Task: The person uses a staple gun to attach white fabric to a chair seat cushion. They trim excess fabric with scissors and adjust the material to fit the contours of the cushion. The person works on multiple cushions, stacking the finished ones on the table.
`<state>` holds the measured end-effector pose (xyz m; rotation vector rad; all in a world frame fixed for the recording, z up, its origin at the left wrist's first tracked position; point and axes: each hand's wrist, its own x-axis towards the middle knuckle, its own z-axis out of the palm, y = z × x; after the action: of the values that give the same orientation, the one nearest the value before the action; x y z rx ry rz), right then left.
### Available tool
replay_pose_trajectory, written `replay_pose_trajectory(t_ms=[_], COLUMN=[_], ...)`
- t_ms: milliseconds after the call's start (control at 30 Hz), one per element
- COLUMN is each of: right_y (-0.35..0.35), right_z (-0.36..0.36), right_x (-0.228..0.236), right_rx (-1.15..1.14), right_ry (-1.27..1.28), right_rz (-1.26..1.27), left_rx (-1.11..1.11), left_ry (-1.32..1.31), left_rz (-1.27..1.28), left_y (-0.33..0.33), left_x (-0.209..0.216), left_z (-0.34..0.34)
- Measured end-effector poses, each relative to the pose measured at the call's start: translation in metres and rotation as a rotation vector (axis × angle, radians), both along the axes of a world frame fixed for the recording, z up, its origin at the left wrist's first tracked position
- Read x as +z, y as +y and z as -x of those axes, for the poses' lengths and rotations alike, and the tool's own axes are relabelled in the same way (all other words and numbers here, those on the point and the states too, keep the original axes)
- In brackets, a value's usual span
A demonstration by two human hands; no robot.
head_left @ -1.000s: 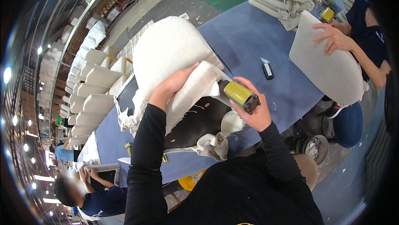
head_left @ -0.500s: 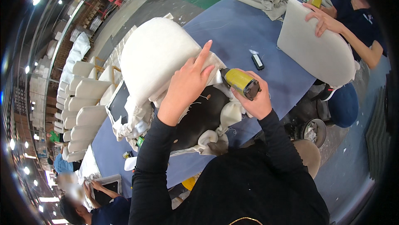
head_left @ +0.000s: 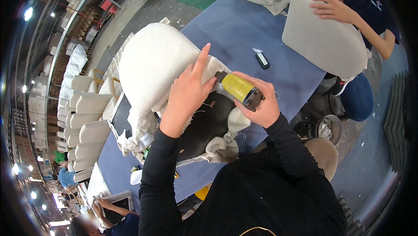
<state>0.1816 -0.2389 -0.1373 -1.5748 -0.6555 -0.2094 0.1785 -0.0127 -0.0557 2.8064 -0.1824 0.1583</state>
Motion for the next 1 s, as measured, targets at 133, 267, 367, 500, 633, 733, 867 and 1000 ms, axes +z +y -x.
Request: replay_pose_trajectory(t_ms=[133,267,367,500,633,733,867,1000], right_y=[-0.003,-0.003,-0.001,0.004,0.011,0.006,0.003,0.007], right_z=[-0.001,-0.004,-0.006,-0.003,-0.005,-0.003,-0.006,-0.001], right_x=[0.004,0.002,0.0,0.0,-0.014,-0.009,-0.002,-0.003], right_rx=[0.006,-0.013,0.027,0.039,-0.01,0.052,0.043,0.005], right_ry=[-0.007,0.037,0.083,0.104,0.051,0.176,0.169,0.157], right_rz=[0.032,0.057,-0.013,-0.022,-0.118,-0.128,-0.049,-0.083], left_rx=[-0.016,-0.093,-0.022,0.29,0.23,0.155,0.06,-0.022], left_ry=[0.004,-0.005,0.192,0.561,0.476,0.377,0.146,0.048], left_rz=[0.028,0.164,0.425,0.574,0.357,0.248,0.148,-0.008], left_y=[-0.001,0.003,0.036,0.077,0.063,0.041,0.017,0.002], left_x=[0.0,-0.002,0.008,-0.021,-0.013,0.006,0.006,0.011], left_z=[0.0,0.0,-0.012,-0.034,-0.022,-0.004,0.018,0.02])
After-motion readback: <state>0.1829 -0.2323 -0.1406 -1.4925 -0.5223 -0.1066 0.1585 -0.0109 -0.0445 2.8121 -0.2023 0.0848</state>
